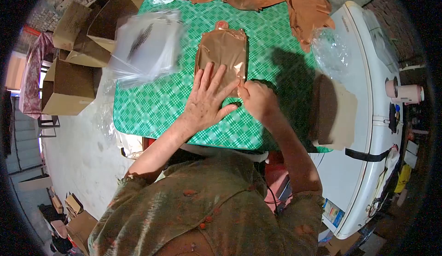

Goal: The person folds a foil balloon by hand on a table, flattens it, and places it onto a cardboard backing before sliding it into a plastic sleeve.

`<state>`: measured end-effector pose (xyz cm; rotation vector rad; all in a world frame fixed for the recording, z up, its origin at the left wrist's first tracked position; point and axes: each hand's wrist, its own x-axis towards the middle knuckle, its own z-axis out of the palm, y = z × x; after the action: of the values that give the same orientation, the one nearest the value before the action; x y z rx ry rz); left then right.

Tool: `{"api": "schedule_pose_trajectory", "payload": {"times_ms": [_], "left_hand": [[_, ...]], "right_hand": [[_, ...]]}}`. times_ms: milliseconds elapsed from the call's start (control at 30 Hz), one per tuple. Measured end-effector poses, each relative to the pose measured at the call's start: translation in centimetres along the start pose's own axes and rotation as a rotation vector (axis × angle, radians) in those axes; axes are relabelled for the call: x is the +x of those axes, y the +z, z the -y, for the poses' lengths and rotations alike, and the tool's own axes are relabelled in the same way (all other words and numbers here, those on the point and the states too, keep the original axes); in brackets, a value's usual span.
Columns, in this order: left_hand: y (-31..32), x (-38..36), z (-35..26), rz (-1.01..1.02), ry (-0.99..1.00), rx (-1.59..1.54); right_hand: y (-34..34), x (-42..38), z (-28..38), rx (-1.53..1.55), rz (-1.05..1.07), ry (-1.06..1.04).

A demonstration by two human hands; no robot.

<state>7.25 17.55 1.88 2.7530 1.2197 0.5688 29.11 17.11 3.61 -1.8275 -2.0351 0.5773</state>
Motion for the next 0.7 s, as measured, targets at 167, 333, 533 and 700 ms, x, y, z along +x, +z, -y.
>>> {"api": "schedule_pose_trajectory", "payload": {"times_ms": [167,333,533,700], "left_hand": [[-0.2,0.0,-0.1,0.016,-0.007,-0.001],[-0.2,0.1,-0.1,0.006,-0.002,-0.003],[-0.2,0.1,0.0,0.008,0.023,0.017],[-0.2,0.2,0.0,0.008,0.029,0.005]], "right_hand": [[-0.8,2.6,-0.5,0.154,-0.087,-0.001],[-1.3,7.9,-1.6,0.162,-0.046,0.102],[-1.8,12.9,-2.8,0.224,0.043,0.215],[-2.3,13.6,-2.4,0.178,0.015,0.185]]}}
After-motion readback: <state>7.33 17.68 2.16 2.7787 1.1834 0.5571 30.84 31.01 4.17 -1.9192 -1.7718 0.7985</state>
